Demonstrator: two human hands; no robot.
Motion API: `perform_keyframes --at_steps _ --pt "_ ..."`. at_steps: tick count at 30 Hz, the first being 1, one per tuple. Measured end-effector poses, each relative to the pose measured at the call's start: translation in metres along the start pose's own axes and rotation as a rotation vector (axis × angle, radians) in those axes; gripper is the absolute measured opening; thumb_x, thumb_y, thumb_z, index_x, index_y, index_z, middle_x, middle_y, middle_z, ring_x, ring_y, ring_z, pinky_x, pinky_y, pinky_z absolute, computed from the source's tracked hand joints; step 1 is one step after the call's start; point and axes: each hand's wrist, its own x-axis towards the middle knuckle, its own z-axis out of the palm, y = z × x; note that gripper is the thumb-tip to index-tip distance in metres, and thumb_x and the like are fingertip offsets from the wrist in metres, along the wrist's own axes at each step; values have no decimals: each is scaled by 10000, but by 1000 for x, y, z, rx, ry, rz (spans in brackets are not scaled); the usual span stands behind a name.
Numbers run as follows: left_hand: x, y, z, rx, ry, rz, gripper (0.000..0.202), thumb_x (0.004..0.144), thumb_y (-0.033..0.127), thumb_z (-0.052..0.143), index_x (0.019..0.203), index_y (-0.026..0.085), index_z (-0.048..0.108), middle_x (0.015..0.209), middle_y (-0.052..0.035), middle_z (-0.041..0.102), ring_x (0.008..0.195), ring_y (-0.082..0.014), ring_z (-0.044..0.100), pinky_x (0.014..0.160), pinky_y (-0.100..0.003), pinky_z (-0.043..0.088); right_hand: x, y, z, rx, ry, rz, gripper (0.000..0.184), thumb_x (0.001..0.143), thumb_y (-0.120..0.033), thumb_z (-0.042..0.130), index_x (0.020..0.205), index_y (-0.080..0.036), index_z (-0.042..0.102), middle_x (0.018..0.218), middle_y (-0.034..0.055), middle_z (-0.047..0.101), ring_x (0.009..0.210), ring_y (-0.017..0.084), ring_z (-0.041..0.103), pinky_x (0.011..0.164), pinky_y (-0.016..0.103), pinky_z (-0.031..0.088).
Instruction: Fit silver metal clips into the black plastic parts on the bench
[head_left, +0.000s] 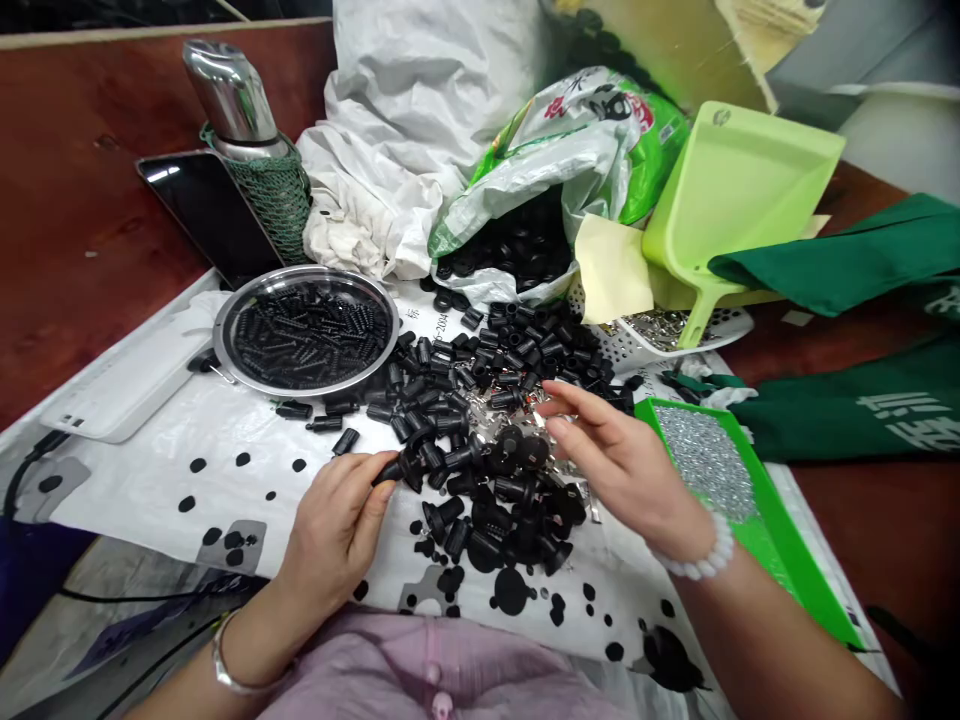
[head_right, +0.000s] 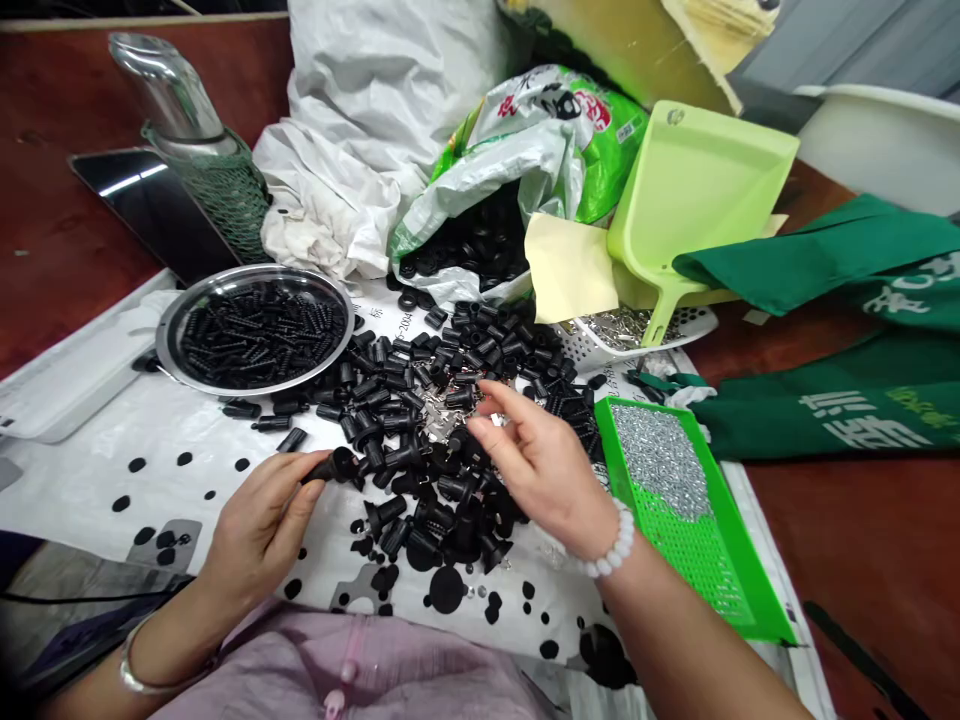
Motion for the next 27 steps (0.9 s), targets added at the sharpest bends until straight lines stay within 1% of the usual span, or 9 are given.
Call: perform_keyframes --at_steps 2,4,6,12,15,17,19,22,27 --pt "-5 -6 0 100 5 25 307 870 157 474 1173 195 495 1006 -82 572 937 -218 543 817 -378 456 4 22 -8 -197 26 23 395 896 -400 435 1221 -187 500 1035 73 666 815 159 646 675 286 532" --pt "-9 -10 0 148 -5 34 321 860 169 492 1180 196 495 1006 -85 562 933 -227 544 818 -394 456 7 39 -13 -294 35 38 360 887 -383 447 1162 -177 555 1032 86 671 844 189 647 698 320 529" --pt "-13 -12 1 154 -14 10 348 853 186 506 1200 195 486 1030 -92 548 951 -236 543 829 -405 457 9 49 -16 -359 26 45 324 882 -351 453 1123 -179 586 1035 89 670 864 207 644 710 337 523" --pt "-14 -10 1 110 9 -91 398 843 226 526 1235 204 465 1133 -101 502 1041 -257 518 889 -413 451 13 55 -21 -573 -85 51 276 869 -260 460 1089 -176 605 1004 81 661 850 200 634 688 310 498" --pt "-12 -9 0 96 33 -95 400 837 224 536 1231 208 465 1153 -97 499 1079 -262 499 927 -427 434 17 57 -17 -659 -185 -13 269 850 -215 481 1091 -217 600 1091 52 621 893 184 614 690 278 467" --pt "-12 -8 0 87 52 -99 392 838 211 533 1225 209 465 1155 -94 501 1086 -256 495 933 -425 434 20 59 -11 -708 -241 -60 285 833 -189 493 1098 -229 589 1135 42 590 883 170 605 649 255 437" --pt "-12 -6 -1 79 63 -106 380 841 198 528 1215 202 468 1154 -96 502 1089 -249 495 932 -418 440 22 62 -6 -754 -275 -84 252 830 -191 490 1057 -210 600 1083 53 594 799 156 602 570 248 393" --pt "-12 -5 -1 69 41 -120 344 846 185 517 1189 186 490 1140 -98 516 1072 -234 515 931 -407 446 22 67 -2 -813 -286 -85 184 850 -240 464 917 -180 624 919 63 597 642 141 565 472 257 296" --pt "-14 -5 0 38 -31 -105 307 856 181 498 1162 173 516 1103 -99 572 1039 -219 550 897 -381 475 17 76 -7 -848 -232 -41 232 879 -245 395 806 -177 605 796 60 566 562 131 509 433 264 192"
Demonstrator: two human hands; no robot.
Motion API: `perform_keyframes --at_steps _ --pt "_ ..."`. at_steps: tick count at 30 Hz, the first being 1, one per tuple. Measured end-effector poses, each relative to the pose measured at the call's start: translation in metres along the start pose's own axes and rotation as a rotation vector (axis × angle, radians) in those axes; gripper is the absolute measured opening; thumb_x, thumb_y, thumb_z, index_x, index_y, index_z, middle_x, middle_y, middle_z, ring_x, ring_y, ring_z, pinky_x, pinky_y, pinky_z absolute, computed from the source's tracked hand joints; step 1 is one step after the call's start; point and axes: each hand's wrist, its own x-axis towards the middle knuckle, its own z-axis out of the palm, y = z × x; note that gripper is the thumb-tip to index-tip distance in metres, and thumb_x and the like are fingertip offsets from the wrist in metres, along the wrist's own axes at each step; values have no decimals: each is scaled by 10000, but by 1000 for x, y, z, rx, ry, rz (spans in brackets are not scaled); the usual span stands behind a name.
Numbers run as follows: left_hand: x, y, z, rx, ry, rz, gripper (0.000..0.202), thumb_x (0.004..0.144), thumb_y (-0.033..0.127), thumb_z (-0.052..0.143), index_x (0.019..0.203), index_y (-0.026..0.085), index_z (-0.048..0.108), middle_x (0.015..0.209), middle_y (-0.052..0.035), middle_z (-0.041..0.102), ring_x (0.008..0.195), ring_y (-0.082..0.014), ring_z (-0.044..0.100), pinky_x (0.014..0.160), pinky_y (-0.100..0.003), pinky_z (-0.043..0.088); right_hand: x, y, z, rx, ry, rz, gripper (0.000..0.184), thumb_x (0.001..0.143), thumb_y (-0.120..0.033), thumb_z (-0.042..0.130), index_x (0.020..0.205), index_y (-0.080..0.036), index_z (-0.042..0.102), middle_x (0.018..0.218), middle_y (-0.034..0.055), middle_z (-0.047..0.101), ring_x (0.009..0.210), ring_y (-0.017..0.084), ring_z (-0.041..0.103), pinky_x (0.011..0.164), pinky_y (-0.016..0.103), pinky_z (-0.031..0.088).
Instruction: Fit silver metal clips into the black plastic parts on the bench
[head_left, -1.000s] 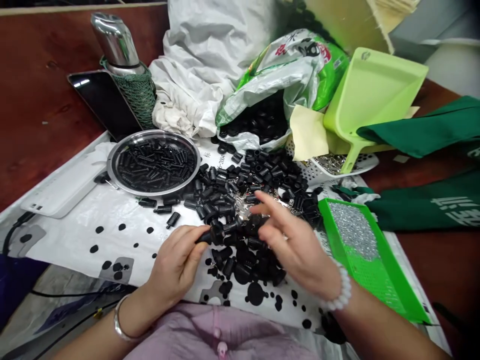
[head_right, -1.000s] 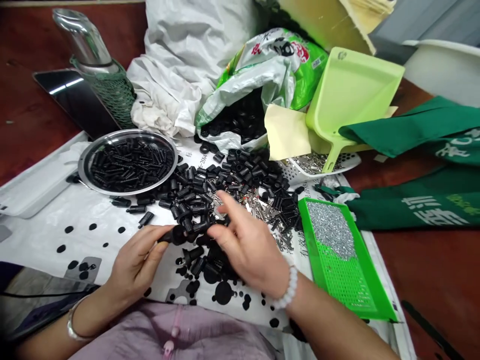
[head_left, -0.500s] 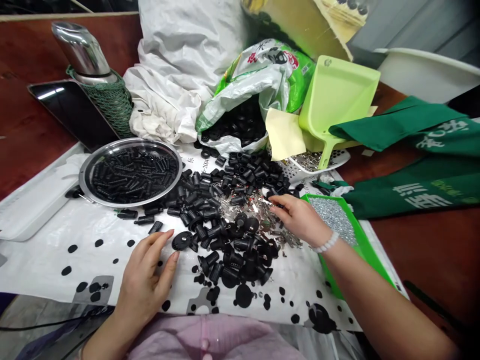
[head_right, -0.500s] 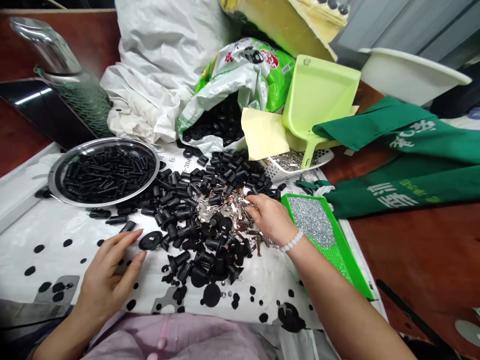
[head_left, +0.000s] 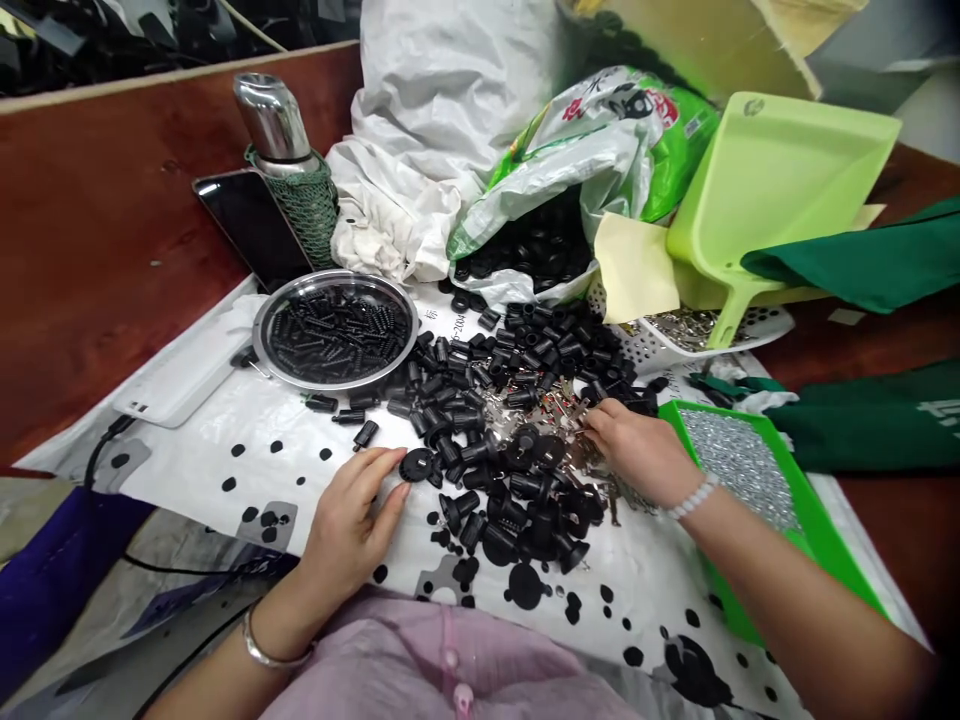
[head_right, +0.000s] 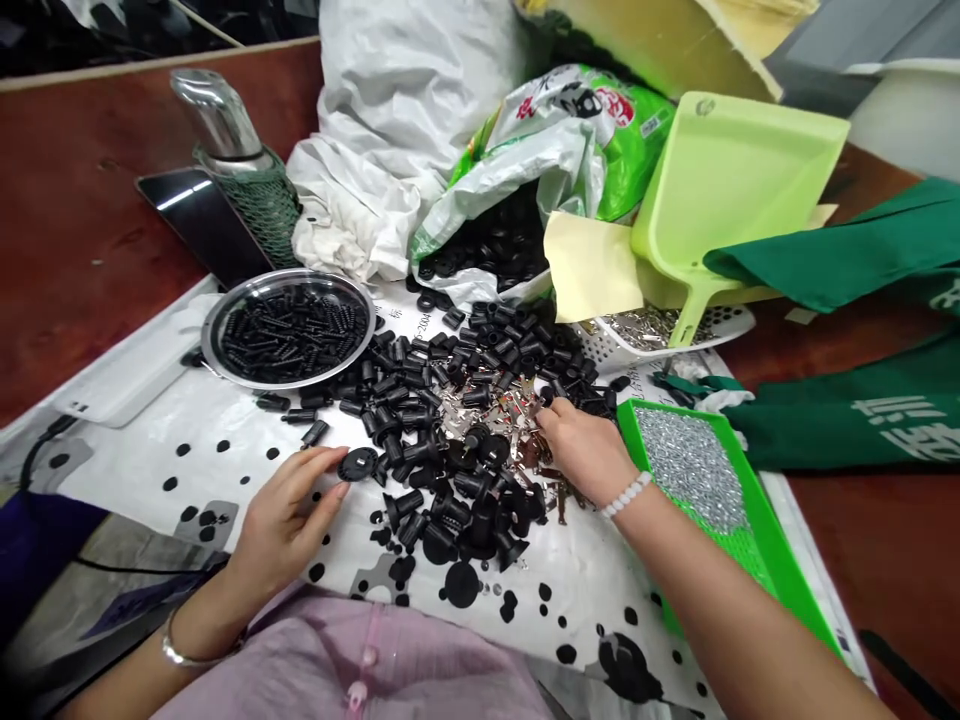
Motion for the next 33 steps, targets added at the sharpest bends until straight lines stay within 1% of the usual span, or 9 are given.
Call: perform_keyframes --at_steps 4,7,10,14,17,20,26,29,33 --pt "-3 0 0 -32 -30 63 312 849 167 516 1160 184 510 1064 -89 608 993 -204 572 861 -361 496 -6 7 -4 61 63 103 246 874 -237 381 761 -168 588 763 74 571 563 146 508 432 267 198" --pt "-8 2 -3 -56 -61 131 335 834 140 536 1165 186 503 1053 -90 600 993 -199 565 851 -346 501 -12 7 -10 200 114 146 185 862 -245 415 805 -170 574 762 63 597 602 156 537 462 262 303" --pt "-13 6 -5 -67 -85 171 356 830 139 545 1178 184 490 1063 -96 579 1002 -201 557 852 -340 505 -20 -4 -14 416 126 113 191 885 -285 409 968 -170 538 733 27 598 579 130 559 498 254 421" --pt "-15 11 -4 -14 -104 208 383 827 163 561 1200 176 475 1080 -114 555 998 -211 555 844 -347 513 -29 -27 -21 748 94 2 355 910 -283 385 1250 -186 407 745 -8 565 498 83 558 464 221 484" --pt "-12 13 0 63 -86 199 329 833 148 541 1158 191 518 1067 -109 551 990 -213 555 832 -357 518 -31 -41 -29 1118 125 -26 356 880 -257 465 1232 -210 476 729 -17 546 494 74 556 475 225 497" --pt "-7 14 1 115 -55 133 296 847 161 515 1141 198 537 1082 -108 539 969 -207 558 825 -364 520 -31 -49 -34 1314 201 16 296 852 -254 526 1144 -212 555 708 -14 580 508 79 569 492 229 507" --pt "-6 14 0 93 -8 82 352 841 179 534 1191 216 507 1177 -120 451 900 -182 552 800 -363 524 -36 -60 -32 1404 277 99 146 820 -272 586 923 -172 614 705 31 685 606 115 634 586 245 560" --pt "-6 12 -1 92 52 68 417 827 167 554 1232 220 468 1152 -110 452 989 -210 529 860 -391 497 -42 -65 -32 1365 295 50 100 821 -253 587 881 -185 631 726 25 687 624 115 636 584 236 555" --pt "-3 14 -2 69 99 88 411 823 149 554 1220 218 475 1106 -95 484 1022 -219 518 885 -404 479 -49 -71 -36 1145 389 -90 77 811 -199 595 832 -219 666 798 19 660 728 130 620 651 254 532"
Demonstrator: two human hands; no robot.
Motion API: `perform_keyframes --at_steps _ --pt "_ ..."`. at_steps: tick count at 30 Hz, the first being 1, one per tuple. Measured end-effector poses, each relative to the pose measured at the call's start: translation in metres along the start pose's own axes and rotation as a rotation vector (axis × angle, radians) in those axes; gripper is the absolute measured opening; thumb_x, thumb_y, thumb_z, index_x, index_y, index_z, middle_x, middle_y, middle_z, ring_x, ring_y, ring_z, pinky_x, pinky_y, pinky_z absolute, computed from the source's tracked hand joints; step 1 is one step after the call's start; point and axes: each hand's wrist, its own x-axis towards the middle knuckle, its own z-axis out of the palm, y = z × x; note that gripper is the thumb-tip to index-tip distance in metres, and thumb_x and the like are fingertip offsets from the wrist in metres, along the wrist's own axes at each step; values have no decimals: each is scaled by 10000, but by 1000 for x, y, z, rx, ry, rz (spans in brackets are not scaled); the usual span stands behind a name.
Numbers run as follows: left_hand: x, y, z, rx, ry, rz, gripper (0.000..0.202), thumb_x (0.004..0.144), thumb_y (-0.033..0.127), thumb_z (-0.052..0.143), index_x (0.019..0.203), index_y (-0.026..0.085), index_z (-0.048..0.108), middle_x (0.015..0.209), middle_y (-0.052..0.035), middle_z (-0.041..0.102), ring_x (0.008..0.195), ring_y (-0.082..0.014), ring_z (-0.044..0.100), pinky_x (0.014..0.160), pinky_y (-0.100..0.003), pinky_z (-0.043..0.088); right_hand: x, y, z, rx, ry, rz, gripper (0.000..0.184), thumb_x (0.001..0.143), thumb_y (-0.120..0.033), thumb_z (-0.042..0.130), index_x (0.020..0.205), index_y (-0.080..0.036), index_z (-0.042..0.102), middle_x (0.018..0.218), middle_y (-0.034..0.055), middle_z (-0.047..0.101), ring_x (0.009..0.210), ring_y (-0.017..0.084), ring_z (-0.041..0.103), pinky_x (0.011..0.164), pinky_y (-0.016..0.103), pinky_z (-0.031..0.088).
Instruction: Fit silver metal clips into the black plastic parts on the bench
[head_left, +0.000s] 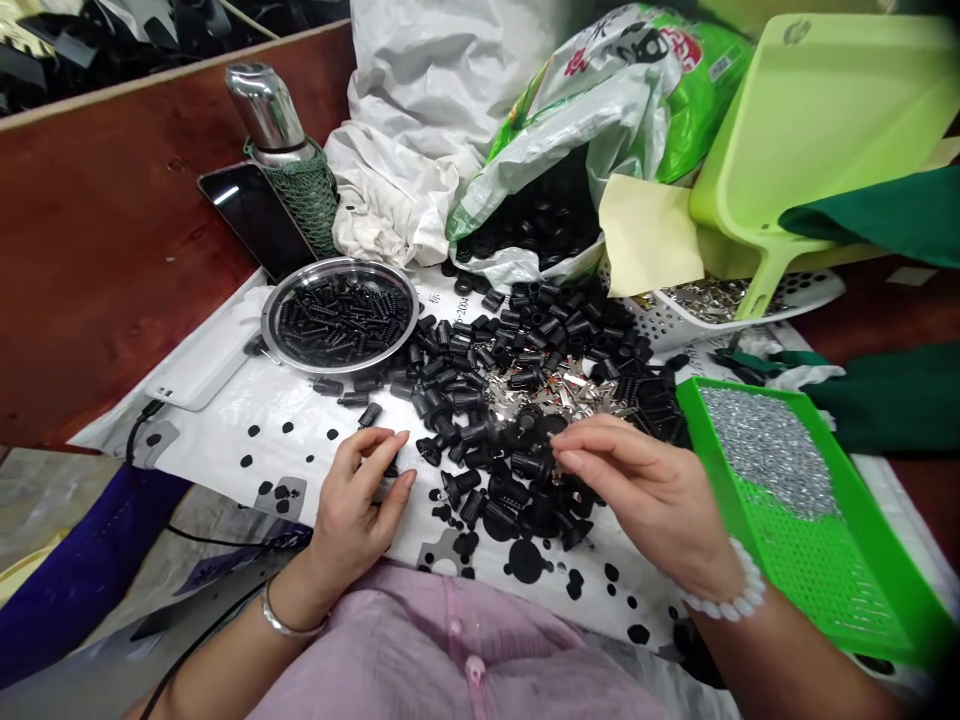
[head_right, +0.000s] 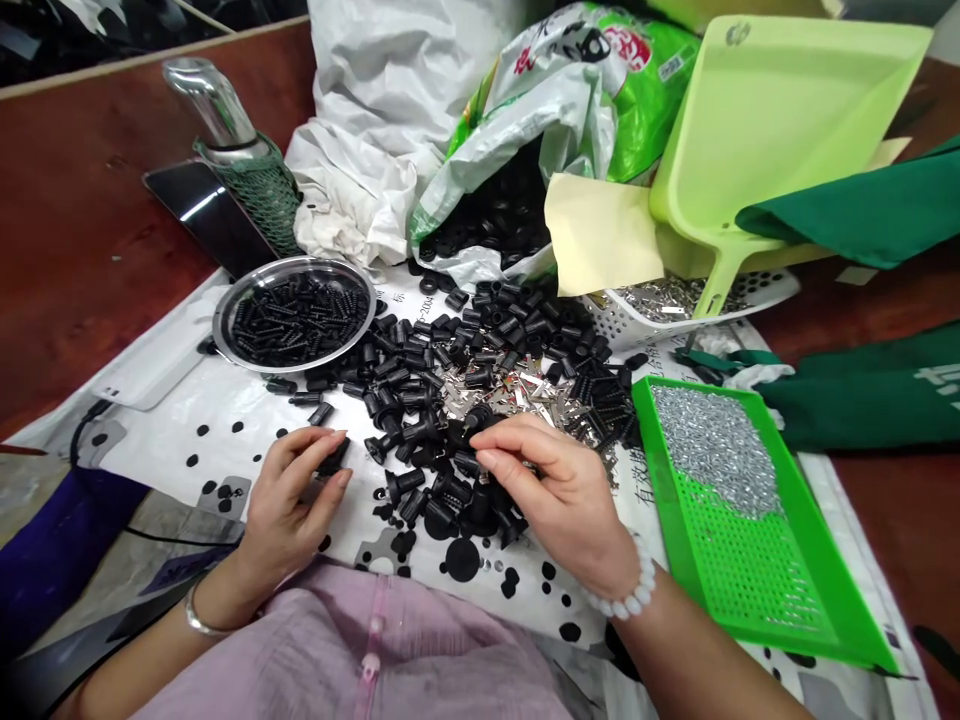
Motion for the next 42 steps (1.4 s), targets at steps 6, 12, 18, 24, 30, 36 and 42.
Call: perform_keyframes --at_steps 6,12,18,24,30,36,42 --pt "10 14 0 -96 -8 53 390 820 128 549 1199 201 489 1112 -103 486 1029 -217 511 891 -405 464 1 -10 9 -29 -79 -126 148 825 -142 569 910 -219 661 823 22 638 747 123 603 645 243 504" --pt "28 40 2 -261 -85 184 296 803 153 582 1097 167 549 940 -82 589 866 -190 546 767 -351 462 3 -18 27 48 -142 -172 150 830 -130 550 916 -192 656 808 32 640 737 127 603 645 252 506" --pt "43 56 5 -543 -330 -22 100 821 185 563 748 143 617 608 4 574 572 -102 500 566 -226 405 2 -26 37 95 -151 -292 240 815 -75 543 1009 -180 639 843 41 608 746 116 585 638 236 500" --pt "49 57 1 -994 -402 -496 79 795 204 602 801 138 645 691 -13 646 627 -104 592 585 -191 468 -5 -22 35 85 -58 -172 216 803 -117 585 1006 -182 617 835 35 626 742 124 593 624 235 503" --pt "50 55 4 -1028 -327 -434 56 769 166 632 789 151 682 711 -14 623 649 -90 564 605 -183 448 -16 -16 45 166 -34 -93 124 814 -109 564 877 -188 637 793 21 629 709 113 595 617 226 498" --pt "52 56 15 -1021 -254 -307 87 773 153 634 821 176 702 781 -27 595 711 -105 556 656 -218 450 -19 -12 53 286 63 23 124 805 -142 582 878 -219 646 742 -5 591 582 86 557 511 203 467" --pt "65 61 9 -947 -302 -140 166 792 161 605 944 157 672 836 -57 606 757 -129 559 679 -244 464 -22 0 44 478 163 77 121 811 -160 579 870 -230 658 751 -4 581 495 62 520 442 195 438"
